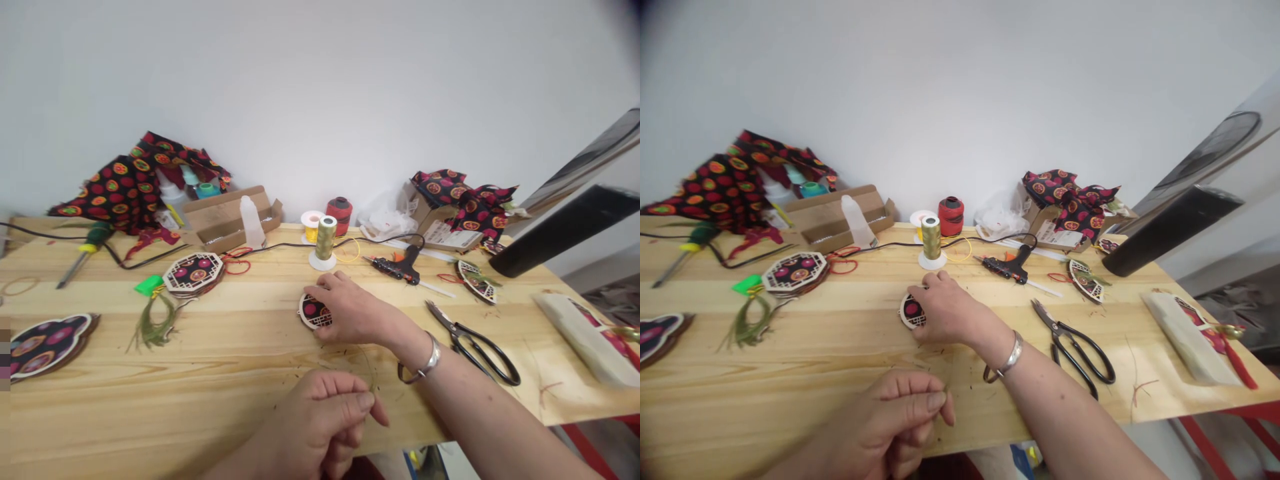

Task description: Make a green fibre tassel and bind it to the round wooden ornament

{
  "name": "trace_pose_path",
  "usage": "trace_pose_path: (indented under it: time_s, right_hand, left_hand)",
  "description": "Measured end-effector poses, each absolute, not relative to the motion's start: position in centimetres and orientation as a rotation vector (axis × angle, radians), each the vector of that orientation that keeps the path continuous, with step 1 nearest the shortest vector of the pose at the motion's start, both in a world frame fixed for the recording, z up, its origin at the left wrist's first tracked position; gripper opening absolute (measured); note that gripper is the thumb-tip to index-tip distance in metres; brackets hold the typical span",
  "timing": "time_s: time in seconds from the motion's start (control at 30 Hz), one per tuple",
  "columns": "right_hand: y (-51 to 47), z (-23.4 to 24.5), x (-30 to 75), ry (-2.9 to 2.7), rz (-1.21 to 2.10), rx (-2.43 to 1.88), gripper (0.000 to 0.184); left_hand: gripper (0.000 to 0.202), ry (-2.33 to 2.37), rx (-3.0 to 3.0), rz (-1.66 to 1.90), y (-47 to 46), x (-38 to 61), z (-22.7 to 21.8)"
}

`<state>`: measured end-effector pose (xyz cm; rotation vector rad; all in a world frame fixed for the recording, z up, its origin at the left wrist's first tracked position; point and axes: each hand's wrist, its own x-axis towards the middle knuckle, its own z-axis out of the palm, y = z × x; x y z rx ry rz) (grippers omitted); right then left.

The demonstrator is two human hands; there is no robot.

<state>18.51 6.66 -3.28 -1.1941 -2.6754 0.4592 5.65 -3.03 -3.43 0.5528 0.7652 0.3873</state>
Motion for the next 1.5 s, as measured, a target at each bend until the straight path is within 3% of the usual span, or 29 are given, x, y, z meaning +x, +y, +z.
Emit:
trace_pose_path:
  time_s: [1.1, 1.4, 1.5]
  right_hand:
    - [6.9, -3.5, 18.9, -2.622, 0.520, -1.265, 0.050]
    - [7.0, -3.6, 19.2, -2.598, 0.626, -1.246, 0.076]
    - [6.6, -2.7, 19.4, -2.559, 0.630, -1.250, 0.076]
  left_hand:
    - [0.019, 0.775, 0.573, 0.426, -3.5, 6.0, -3.4]
    - [0.018, 0.777, 0.547, 0.456, -3.6, 5.8, -3.5]
    - [0.018, 0.768, 0.536, 0.471, -3.7, 5.6, -3.7]
